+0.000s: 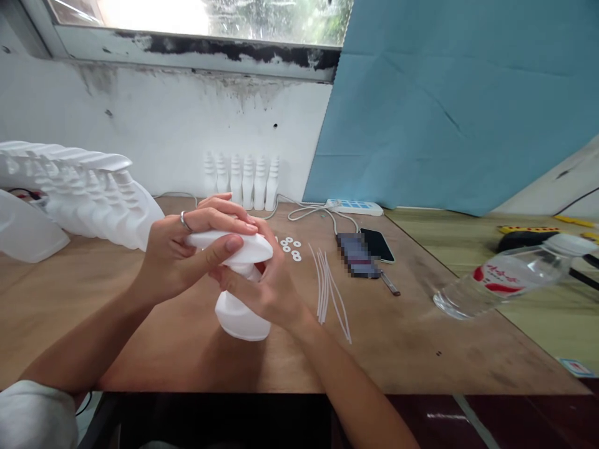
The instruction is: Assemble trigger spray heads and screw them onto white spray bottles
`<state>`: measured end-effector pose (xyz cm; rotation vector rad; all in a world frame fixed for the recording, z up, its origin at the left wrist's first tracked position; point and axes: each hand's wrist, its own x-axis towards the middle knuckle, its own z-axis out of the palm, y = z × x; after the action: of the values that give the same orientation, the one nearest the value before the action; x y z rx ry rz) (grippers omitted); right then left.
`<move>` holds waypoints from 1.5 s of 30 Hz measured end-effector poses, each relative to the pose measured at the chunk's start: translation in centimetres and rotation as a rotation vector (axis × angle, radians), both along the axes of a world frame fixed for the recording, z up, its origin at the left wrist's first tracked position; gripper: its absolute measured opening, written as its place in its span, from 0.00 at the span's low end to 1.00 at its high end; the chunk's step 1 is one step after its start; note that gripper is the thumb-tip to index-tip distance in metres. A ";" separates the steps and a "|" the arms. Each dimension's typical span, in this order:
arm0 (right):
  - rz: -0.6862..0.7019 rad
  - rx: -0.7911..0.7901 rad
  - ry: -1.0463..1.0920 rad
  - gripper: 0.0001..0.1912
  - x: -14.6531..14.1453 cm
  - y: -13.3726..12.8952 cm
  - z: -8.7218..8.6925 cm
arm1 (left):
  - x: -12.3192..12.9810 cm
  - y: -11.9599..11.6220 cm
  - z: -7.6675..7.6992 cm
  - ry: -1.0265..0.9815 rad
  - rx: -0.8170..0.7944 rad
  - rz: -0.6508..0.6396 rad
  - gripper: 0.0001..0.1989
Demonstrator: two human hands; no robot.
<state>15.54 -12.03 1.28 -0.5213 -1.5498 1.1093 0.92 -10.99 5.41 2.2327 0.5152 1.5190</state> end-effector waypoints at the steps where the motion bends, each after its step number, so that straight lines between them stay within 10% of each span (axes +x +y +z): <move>1: 0.048 -0.005 0.004 0.21 0.2 0.2 -0.4 | 0.0 0.0 0.0 -0.001 0.002 -0.003 0.06; 5: 0.258 -0.044 0.030 0.15 1.1 0.8 -2.0 | -0.1 -0.1 -0.1 -0.011 -0.007 -0.010 0.05; 17: 0.212 -0.065 -0.119 0.12 0.7 1.1 -0.1 | -0.2 -0.1 -0.1 -0.019 -0.165 -0.103 0.11; 23: 0.273 -0.169 -0.236 0.05 1.0 0.9 0.5 | -2.7 -0.6 -4.2 -0.086 -0.247 -0.092 0.35; 29: 0.482 -0.257 -0.124 0.17 0.1 -0.8 0.2 | -4.6 -4.6 -11.5 0.212 -0.572 0.129 0.26; 32: 0.362 -0.124 -0.196 0.23 -0.1 -1.6 -0.2 | -5.5 -6.2 -13.1 0.271 -0.560 0.237 0.20; 37: 0.011 0.127 -0.428 0.32 2.5 -2.4 -2.8 | -12.6 -6.2 -12.6 0.308 -0.585 0.756 0.21; 45: -0.425 -0.192 -0.346 0.12 10.4 -2.5 -7.5 | -27.7 -2.3 -10.1 0.161 -0.542 1.480 0.18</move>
<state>25.97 -14.52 -6.19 -1.1646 -1.5300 0.8693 -26.74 -13.31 -4.68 1.3853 2.5999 1.3173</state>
